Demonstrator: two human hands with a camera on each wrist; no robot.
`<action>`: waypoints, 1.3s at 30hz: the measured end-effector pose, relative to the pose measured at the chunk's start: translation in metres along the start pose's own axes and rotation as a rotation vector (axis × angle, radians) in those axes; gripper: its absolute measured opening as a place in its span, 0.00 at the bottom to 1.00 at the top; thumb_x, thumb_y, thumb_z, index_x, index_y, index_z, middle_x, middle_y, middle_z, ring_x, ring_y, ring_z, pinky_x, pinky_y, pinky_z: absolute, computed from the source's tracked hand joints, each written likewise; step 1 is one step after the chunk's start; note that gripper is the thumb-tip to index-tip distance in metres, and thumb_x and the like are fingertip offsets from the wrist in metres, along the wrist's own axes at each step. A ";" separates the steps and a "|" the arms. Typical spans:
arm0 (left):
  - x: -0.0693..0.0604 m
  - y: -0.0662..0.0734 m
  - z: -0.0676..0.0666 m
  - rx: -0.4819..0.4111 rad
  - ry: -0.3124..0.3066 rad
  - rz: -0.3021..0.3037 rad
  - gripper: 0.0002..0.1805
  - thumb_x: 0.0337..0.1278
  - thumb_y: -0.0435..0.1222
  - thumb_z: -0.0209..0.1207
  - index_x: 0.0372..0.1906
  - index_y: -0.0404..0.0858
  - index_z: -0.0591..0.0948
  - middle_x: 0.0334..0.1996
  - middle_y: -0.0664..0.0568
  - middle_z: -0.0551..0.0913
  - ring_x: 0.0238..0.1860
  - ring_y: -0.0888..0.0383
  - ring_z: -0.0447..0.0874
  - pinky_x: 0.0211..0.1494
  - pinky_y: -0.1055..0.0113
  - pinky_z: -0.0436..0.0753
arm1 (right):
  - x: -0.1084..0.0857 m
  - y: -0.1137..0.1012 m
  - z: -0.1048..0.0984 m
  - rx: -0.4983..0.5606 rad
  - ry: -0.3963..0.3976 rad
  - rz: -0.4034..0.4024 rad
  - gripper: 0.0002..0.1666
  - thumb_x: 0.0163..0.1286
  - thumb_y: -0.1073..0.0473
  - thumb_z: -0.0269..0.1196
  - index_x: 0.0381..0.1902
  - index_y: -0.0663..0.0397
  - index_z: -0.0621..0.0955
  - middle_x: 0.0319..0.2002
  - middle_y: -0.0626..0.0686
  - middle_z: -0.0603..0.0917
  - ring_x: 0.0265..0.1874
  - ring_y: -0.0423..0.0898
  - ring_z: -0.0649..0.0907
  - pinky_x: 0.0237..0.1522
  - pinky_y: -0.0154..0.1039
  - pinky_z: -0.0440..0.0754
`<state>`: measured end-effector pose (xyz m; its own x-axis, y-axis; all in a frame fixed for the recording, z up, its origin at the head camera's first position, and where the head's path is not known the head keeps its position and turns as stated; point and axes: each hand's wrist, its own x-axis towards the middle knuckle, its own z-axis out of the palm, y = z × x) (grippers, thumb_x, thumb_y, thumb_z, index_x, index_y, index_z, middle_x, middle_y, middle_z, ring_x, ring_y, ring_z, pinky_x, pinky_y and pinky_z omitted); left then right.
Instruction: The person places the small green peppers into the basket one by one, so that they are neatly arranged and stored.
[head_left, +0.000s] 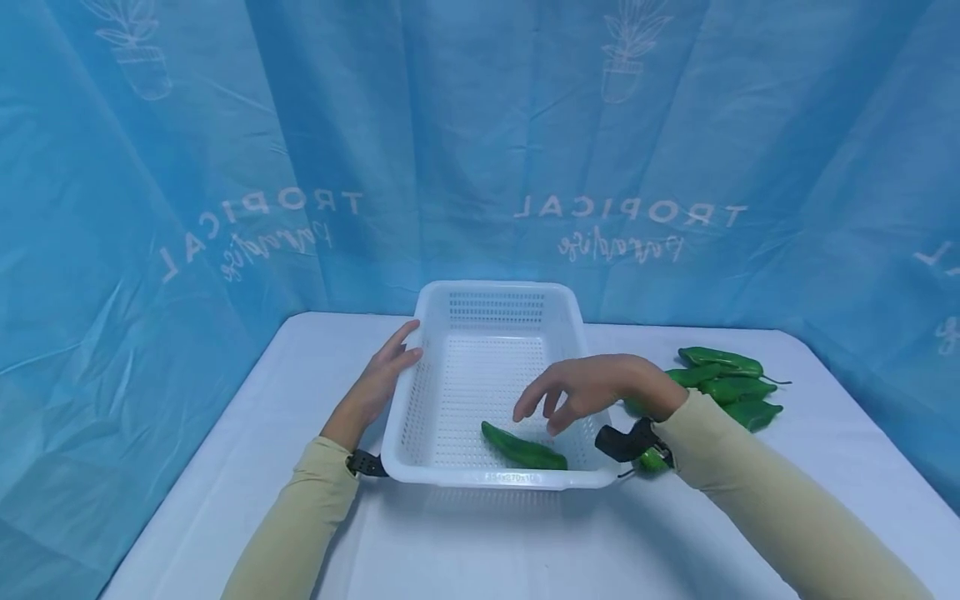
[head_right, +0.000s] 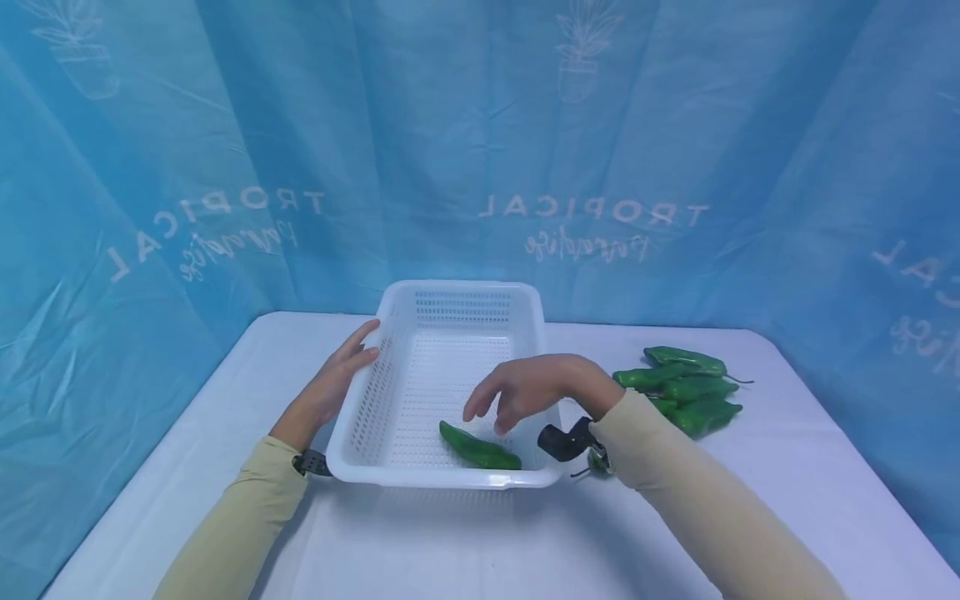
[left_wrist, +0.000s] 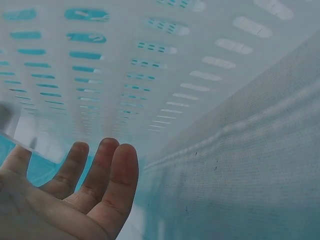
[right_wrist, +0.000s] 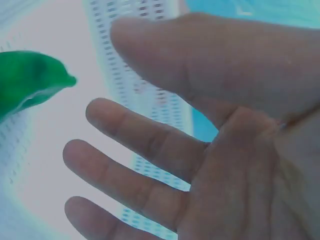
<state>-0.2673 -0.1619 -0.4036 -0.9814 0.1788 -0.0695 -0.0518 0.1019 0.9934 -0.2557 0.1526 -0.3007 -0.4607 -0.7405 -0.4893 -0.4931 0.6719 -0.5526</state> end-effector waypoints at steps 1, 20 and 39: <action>0.000 -0.001 0.000 -0.002 -0.004 0.001 0.36 0.72 0.49 0.49 0.79 0.63 0.49 0.74 0.44 0.64 0.68 0.38 0.72 0.69 0.40 0.74 | -0.005 0.000 0.000 -0.008 0.027 0.002 0.23 0.68 0.60 0.64 0.60 0.39 0.81 0.63 0.46 0.80 0.61 0.54 0.80 0.61 0.53 0.82; 0.004 -0.004 -0.001 -0.003 -0.001 -0.004 0.35 0.72 0.50 0.49 0.78 0.66 0.51 0.73 0.47 0.66 0.67 0.41 0.74 0.71 0.40 0.72 | -0.150 0.076 0.030 -0.100 0.514 0.066 0.20 0.72 0.50 0.61 0.61 0.37 0.78 0.55 0.47 0.83 0.48 0.27 0.80 0.39 0.32 0.84; 0.004 -0.004 -0.002 -0.012 -0.009 0.013 0.34 0.72 0.49 0.49 0.78 0.64 0.52 0.72 0.45 0.68 0.66 0.40 0.75 0.67 0.46 0.78 | -0.164 0.132 0.071 -0.012 0.460 0.241 0.25 0.73 0.54 0.61 0.63 0.59 0.76 0.46 0.51 0.85 0.40 0.24 0.78 0.36 0.30 0.82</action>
<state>-0.2719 -0.1637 -0.4081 -0.9803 0.1892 -0.0573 -0.0412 0.0875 0.9953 -0.1928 0.3620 -0.3410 -0.8375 -0.4842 -0.2532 -0.3401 0.8247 -0.4519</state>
